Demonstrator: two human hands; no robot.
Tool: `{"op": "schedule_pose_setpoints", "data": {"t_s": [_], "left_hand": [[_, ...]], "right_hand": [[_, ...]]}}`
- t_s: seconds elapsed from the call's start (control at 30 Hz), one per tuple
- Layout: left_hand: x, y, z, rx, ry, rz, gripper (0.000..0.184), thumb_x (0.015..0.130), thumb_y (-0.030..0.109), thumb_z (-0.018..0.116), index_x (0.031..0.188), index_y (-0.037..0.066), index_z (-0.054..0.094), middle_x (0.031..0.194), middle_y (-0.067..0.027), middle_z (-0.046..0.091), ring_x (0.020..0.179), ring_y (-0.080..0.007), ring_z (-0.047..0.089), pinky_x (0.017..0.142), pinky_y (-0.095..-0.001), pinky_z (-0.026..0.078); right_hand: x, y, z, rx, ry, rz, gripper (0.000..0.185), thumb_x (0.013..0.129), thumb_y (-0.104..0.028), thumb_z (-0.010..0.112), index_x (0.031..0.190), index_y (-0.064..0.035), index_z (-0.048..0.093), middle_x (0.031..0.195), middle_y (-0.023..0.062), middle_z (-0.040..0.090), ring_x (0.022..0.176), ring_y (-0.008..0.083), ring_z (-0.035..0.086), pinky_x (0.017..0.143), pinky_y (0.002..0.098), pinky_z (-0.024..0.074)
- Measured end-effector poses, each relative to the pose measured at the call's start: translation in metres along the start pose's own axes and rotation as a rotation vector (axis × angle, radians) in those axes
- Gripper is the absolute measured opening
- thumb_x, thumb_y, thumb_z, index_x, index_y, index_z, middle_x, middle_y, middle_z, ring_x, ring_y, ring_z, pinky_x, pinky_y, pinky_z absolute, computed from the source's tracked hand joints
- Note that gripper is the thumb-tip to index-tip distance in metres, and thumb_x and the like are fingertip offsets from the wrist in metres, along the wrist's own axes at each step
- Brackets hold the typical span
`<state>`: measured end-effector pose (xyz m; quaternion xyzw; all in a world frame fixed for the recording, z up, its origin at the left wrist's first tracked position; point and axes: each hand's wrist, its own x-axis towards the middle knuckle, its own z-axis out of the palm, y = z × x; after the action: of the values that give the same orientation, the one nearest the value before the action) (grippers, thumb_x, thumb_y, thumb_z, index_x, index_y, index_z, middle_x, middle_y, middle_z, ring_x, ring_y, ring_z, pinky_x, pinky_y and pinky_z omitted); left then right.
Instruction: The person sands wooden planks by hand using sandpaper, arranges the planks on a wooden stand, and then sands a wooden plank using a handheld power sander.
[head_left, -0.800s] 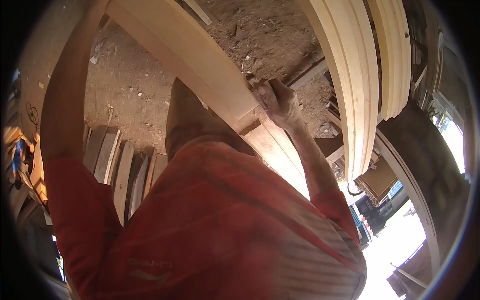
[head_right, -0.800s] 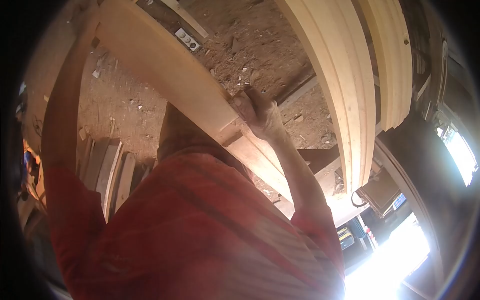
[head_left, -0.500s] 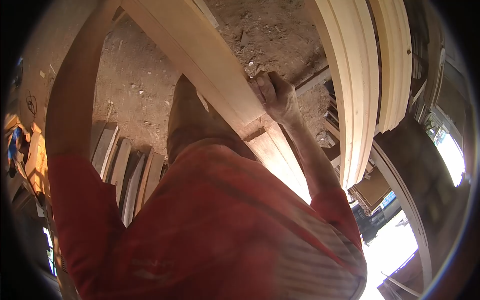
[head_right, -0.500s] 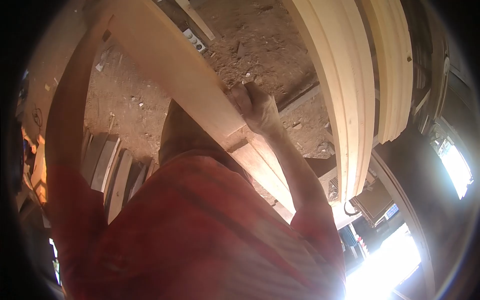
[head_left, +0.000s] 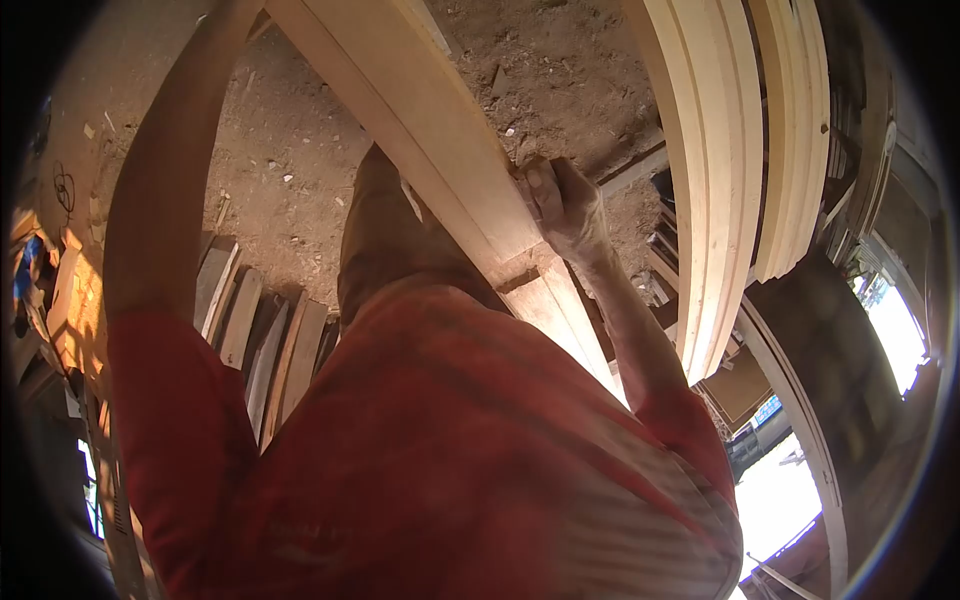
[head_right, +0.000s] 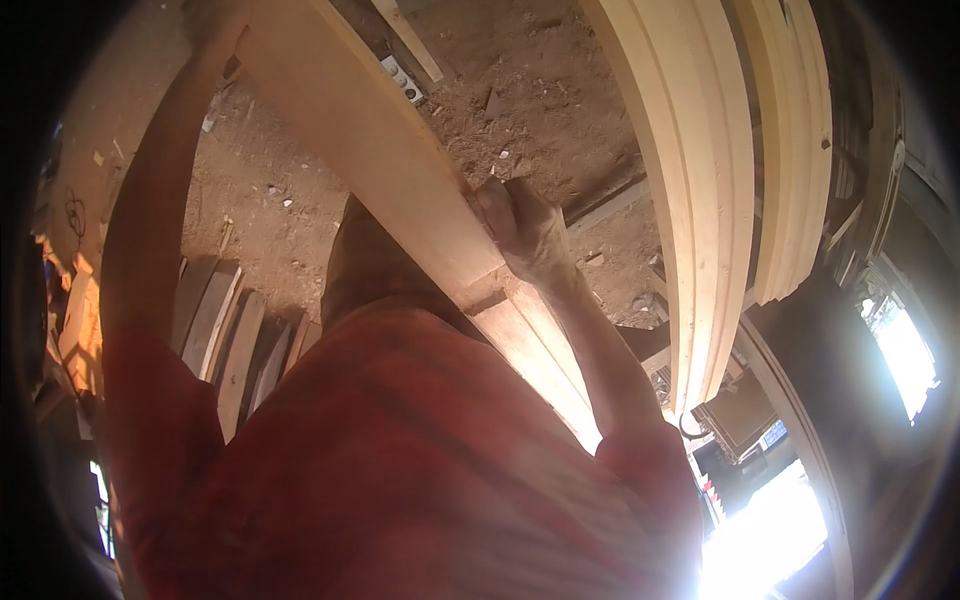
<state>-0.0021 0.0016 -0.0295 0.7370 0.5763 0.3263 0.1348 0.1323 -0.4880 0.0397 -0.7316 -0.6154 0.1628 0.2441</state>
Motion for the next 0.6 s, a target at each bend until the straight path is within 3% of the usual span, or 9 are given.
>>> {"op": "schedule_pose_setpoints", "data": {"t_s": [0.2,0.43,0.5,0.6], "left_hand": [[-0.010,0.016,-0.009,-0.085,-0.010,-0.077,0.082,0.097,0.048,0.069,0.151,-0.009,0.044,0.154,-0.0343,0.046,0.146,-0.0466,0.041,0.123,-0.0469,0.035],[-0.011,0.027,-0.007,-0.084,-0.009,-0.071,0.082,0.098,0.047,0.068,0.152,-0.009,0.042,0.152,-0.0363,0.046,0.145,-0.0479,0.042,0.122,-0.0475,0.035],[-0.017,0.029,-0.010,-0.069,-0.011,-0.066,0.081,0.098,0.046,0.068,0.153,-0.008,0.042,0.151,-0.0367,0.046,0.145,-0.0481,0.042,0.122,-0.0477,0.035],[-0.023,0.040,-0.025,-0.083,-0.094,-0.164,0.081,0.099,0.045,0.067,0.154,-0.008,0.039,0.152,-0.0375,0.045,0.145,-0.0492,0.041,0.122,-0.0487,0.035]], "right_hand": [[0.165,-0.020,0.024,-0.054,0.059,0.030,0.019,0.104,-0.028,0.061,0.101,-0.0092,0.065,0.075,0.0155,0.059,0.058,0.0308,0.067,0.048,0.0426,0.0556],[0.084,-0.013,-0.003,0.042,-0.032,0.026,0.015,0.103,-0.025,0.065,0.100,-0.0108,0.065,0.075,0.0137,0.058,0.058,0.0302,0.067,0.050,0.0431,0.0547],[0.083,-0.015,-0.001,0.026,-0.027,0.029,0.011,0.103,-0.015,0.068,0.103,-0.0042,0.064,0.073,0.0109,0.057,0.056,0.0218,0.061,0.044,0.0387,0.0509],[0.170,-0.012,0.033,-0.070,0.089,-0.046,0.018,0.103,-0.021,0.067,0.104,-0.0029,0.064,0.070,0.0109,0.058,0.052,0.0220,0.060,0.043,0.0356,0.0511]]}}
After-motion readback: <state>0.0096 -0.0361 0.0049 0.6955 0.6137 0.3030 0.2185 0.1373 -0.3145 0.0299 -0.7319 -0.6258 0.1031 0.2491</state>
